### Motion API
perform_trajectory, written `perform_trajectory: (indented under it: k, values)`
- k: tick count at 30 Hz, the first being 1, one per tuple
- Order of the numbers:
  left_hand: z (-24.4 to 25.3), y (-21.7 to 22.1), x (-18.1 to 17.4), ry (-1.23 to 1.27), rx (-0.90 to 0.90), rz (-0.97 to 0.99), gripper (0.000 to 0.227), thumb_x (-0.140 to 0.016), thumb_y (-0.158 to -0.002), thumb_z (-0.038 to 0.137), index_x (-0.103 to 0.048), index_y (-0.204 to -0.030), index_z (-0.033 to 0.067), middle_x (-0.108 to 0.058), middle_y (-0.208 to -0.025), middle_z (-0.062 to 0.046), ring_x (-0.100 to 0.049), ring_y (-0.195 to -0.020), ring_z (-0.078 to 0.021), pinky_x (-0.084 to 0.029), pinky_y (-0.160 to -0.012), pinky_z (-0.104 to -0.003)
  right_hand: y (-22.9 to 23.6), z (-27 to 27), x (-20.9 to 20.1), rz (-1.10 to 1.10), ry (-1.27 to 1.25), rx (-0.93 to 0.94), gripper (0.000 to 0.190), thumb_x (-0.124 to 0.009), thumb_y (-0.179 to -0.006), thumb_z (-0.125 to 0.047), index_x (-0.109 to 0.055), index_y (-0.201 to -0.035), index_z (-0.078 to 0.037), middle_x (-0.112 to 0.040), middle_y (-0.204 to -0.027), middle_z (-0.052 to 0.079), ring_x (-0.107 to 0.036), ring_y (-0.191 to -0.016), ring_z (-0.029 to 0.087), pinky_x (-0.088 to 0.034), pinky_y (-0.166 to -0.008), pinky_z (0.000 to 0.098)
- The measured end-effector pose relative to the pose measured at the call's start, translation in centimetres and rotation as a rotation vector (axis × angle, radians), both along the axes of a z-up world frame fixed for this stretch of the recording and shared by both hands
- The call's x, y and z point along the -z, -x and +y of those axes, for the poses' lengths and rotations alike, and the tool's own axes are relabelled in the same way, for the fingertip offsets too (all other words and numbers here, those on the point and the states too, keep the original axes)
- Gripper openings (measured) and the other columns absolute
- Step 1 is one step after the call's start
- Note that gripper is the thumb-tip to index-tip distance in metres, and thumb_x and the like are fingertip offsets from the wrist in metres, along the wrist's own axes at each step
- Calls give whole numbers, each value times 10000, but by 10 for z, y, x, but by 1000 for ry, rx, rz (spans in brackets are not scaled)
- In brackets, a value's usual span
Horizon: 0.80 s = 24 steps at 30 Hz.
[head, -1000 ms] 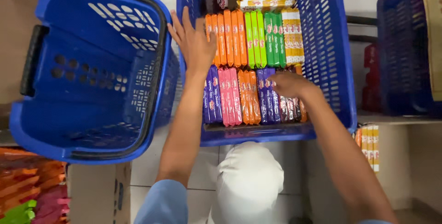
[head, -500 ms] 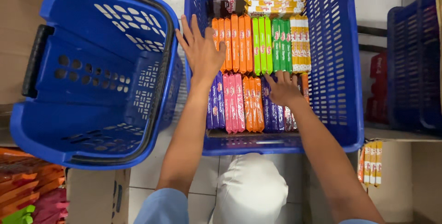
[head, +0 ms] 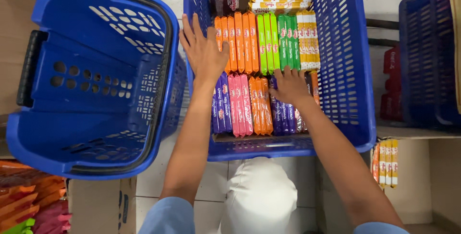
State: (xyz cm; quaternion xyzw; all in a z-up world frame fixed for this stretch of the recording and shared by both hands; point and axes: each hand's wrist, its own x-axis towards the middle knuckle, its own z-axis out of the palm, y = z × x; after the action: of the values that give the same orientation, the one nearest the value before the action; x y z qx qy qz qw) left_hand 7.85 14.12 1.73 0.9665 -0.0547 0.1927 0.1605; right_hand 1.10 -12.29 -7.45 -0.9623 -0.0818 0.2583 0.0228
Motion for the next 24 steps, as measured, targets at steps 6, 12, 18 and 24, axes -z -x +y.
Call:
perform_trajectory:
  k: [6, 12, 18, 24]
  values:
    - [0, -2, 3, -13, 2, -12, 263, -739, -867, 296, -702, -1027, 90, -396, -1546, -286, -147, -1493, -446, -198, -1188, -629, 2, 12, -6, -208, 63, 62, 820, -706, -869, -667, -486, -1367, -53, -462, -1434, 298, -589, -1177, 514, -523, -939, 599]
    - [0, -2, 6, -38, 8, -51, 279, -749, -871, 320, -701, -1008, 82, -414, -1527, -288, -192, -1479, -457, -223, -1173, -633, 8, 32, -35, -174, -171, 471, 676, -894, -801, -258, -355, -1178, -106, -356, -1310, 217, -424, -1179, 406, -552, -823, 563]
    - [0, -3, 9, -74, -19, -52, 323, -743, -849, 333, -726, -1031, 67, -422, -1533, -286, -192, -1485, -447, -226, -1176, -618, 11, 24, -10, -104, -117, 502, 718, -671, -890, -517, -411, -1404, -88, -467, -1348, 333, -405, -1250, 485, -439, -954, 597]
    - [-3, -3, 6, -58, -3, -32, 315, -745, -851, 343, -713, -1017, 78, -427, -1532, -288, -192, -1486, -456, -200, -1184, -628, 25, 53, -55, -19, -133, 552, 806, -857, -838, -435, -312, -1333, -109, -289, -1407, 257, -668, -851, 398, -624, -638, 457]
